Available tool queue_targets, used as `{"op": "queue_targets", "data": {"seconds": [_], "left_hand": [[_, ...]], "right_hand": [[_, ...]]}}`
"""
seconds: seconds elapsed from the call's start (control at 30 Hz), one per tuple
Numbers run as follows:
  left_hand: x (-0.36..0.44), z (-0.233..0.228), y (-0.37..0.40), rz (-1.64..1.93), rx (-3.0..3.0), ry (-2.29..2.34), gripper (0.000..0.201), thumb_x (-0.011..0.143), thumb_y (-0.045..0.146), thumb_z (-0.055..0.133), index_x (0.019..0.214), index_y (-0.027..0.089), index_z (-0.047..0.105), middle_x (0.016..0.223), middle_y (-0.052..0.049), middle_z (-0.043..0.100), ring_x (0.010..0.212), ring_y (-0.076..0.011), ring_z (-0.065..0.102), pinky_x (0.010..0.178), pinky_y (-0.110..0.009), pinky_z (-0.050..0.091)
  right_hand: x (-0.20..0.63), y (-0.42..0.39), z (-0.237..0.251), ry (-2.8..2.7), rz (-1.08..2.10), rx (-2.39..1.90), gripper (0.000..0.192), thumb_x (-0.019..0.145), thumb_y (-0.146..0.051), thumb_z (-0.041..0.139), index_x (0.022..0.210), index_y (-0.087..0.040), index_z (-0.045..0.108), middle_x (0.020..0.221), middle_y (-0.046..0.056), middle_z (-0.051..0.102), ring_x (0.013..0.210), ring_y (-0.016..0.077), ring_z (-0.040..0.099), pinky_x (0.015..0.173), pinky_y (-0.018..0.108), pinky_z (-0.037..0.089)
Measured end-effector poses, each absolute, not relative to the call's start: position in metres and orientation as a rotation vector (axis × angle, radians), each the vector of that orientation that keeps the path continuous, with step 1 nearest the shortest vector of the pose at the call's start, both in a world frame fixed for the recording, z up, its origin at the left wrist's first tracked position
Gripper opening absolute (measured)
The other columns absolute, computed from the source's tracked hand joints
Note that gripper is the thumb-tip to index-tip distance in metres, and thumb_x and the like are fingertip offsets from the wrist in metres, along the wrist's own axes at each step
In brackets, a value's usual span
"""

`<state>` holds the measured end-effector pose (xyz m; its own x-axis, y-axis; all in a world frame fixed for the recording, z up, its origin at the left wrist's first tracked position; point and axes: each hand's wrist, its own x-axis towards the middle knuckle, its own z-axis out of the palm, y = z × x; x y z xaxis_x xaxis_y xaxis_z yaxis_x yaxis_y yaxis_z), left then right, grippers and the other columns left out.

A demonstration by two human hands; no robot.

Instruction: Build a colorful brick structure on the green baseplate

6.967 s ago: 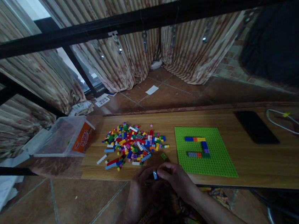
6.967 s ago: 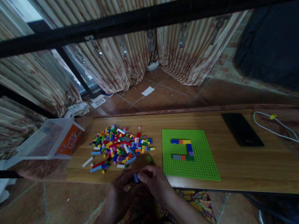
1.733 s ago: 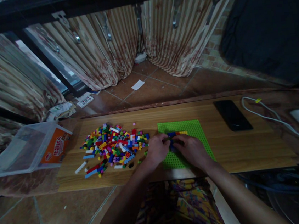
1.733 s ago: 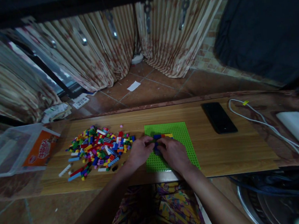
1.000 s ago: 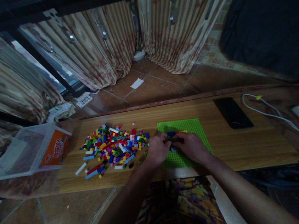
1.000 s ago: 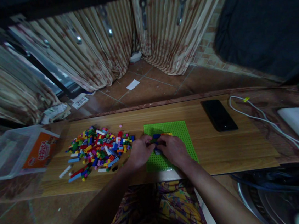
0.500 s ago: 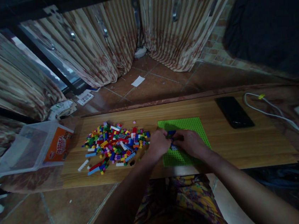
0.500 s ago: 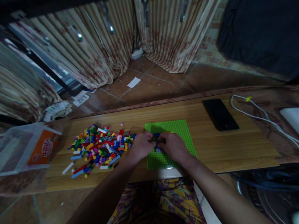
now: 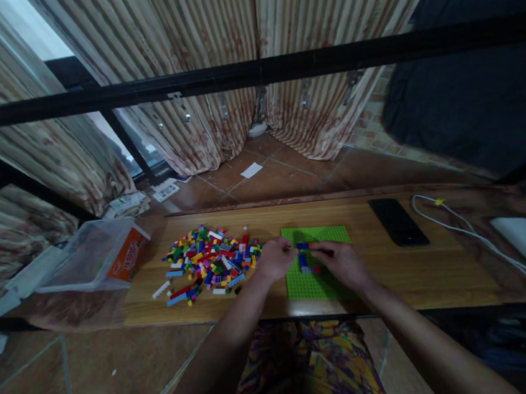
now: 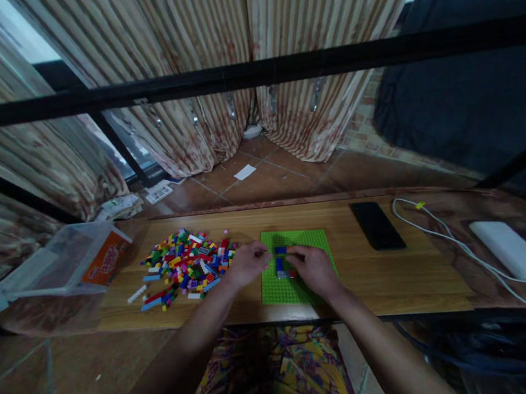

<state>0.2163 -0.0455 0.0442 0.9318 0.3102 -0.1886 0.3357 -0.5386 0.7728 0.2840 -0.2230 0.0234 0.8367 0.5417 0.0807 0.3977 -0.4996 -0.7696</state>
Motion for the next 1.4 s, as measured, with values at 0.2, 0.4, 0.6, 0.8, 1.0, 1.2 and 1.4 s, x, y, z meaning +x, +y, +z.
{"op": "queue_targets", "data": {"seconds": [0.2, 0.4, 0.6, 0.8, 1.0, 1.2, 1.4], "left_hand": [[0.138, 0.052, 0.001, 0.224, 1.866, 0.555, 0.020, 0.080, 0.034, 0.054, 0.086, 0.018, 0.064, 0.075, 0.000, 0.064, 0.066, -0.0123, 0.061, 0.061, -0.022, 0.050], [0.072, 0.028, 0.020, 0.325, 1.772, 0.773, 0.022, 0.078, 0.036, 0.058, 0.085, 0.017, 0.065, 0.071, -0.001, 0.064, 0.063, -0.0132, 0.058, 0.058, -0.023, 0.048], [0.053, 0.016, 0.017, 0.339, 1.804, 0.789, 0.017, 0.078, 0.031, 0.058, 0.085, 0.017, 0.064, 0.075, 0.000, 0.065, 0.069, -0.0141, 0.059, 0.064, -0.024, 0.046], [0.040, 0.013, 0.018, 0.351, 1.793, 0.827, 0.018, 0.083, 0.033, 0.055, 0.089, 0.018, 0.063, 0.082, -0.001, 0.067, 0.078, -0.0155, 0.061, 0.071, -0.025, 0.047], [0.022, 0.018, 0.028, 0.473, 1.875, 1.025, 0.021, 0.084, 0.035, 0.053, 0.094, 0.018, 0.063, 0.083, -0.002, 0.068, 0.078, -0.0169, 0.064, 0.071, -0.027, 0.049], [0.020, 0.011, 0.043, 0.643, 2.026, 1.306, 0.025, 0.080, 0.032, 0.054, 0.101, 0.018, 0.060, 0.084, -0.004, 0.066, 0.068, -0.0166, 0.063, 0.062, -0.027, 0.049], [0.018, 0.005, 0.061, 0.727, 2.132, 1.416, 0.037, 0.078, 0.032, 0.056, 0.110, 0.016, 0.057, 0.098, -0.008, 0.059, 0.073, -0.0176, 0.060, 0.069, -0.032, 0.051]], "right_hand": [[0.254, -0.244, 0.017, -0.494, 0.201, -2.034, 0.028, 0.082, -0.044, 0.059, 0.091, -0.021, 0.072, 0.096, 0.008, 0.074, 0.089, 0.0246, 0.069, 0.081, 0.038, 0.052], [0.201, -0.202, 0.019, -0.778, 0.314, -2.034, 0.022, 0.089, -0.034, 0.051, 0.093, -0.024, 0.070, 0.093, 0.005, 0.071, 0.087, 0.0211, 0.067, 0.078, 0.035, 0.051], [0.186, -0.160, 0.015, -1.064, 0.248, -2.099, 0.021, 0.090, -0.022, 0.047, 0.096, -0.024, 0.067, 0.093, 0.005, 0.067, 0.089, 0.0196, 0.063, 0.079, 0.033, 0.050], [0.183, -0.148, 0.007, -1.134, 0.214, -2.157, 0.020, 0.091, -0.021, 0.047, 0.097, -0.025, 0.065, 0.094, 0.004, 0.065, 0.091, 0.0195, 0.062, 0.080, 0.032, 0.048], [0.183, -0.143, 0.002, -1.104, 0.217, -2.191, 0.020, 0.093, -0.024, 0.045, 0.095, -0.026, 0.065, 0.095, 0.003, 0.066, 0.089, 0.0190, 0.062, 0.080, 0.031, 0.047], [0.185, -0.099, 0.014, -1.260, 0.175, -2.209, 0.022, 0.092, -0.025, 0.049, 0.107, -0.026, 0.065, 0.101, 0.005, 0.065, 0.099, 0.0220, 0.059, 0.085, 0.033, 0.046], [0.183, -0.070, 0.020, -1.380, 0.160, -2.294, 0.019, 0.090, -0.024, 0.054, 0.106, -0.024, 0.065, 0.098, 0.006, 0.063, 0.096, 0.0231, 0.057, 0.081, 0.033, 0.046]]}}
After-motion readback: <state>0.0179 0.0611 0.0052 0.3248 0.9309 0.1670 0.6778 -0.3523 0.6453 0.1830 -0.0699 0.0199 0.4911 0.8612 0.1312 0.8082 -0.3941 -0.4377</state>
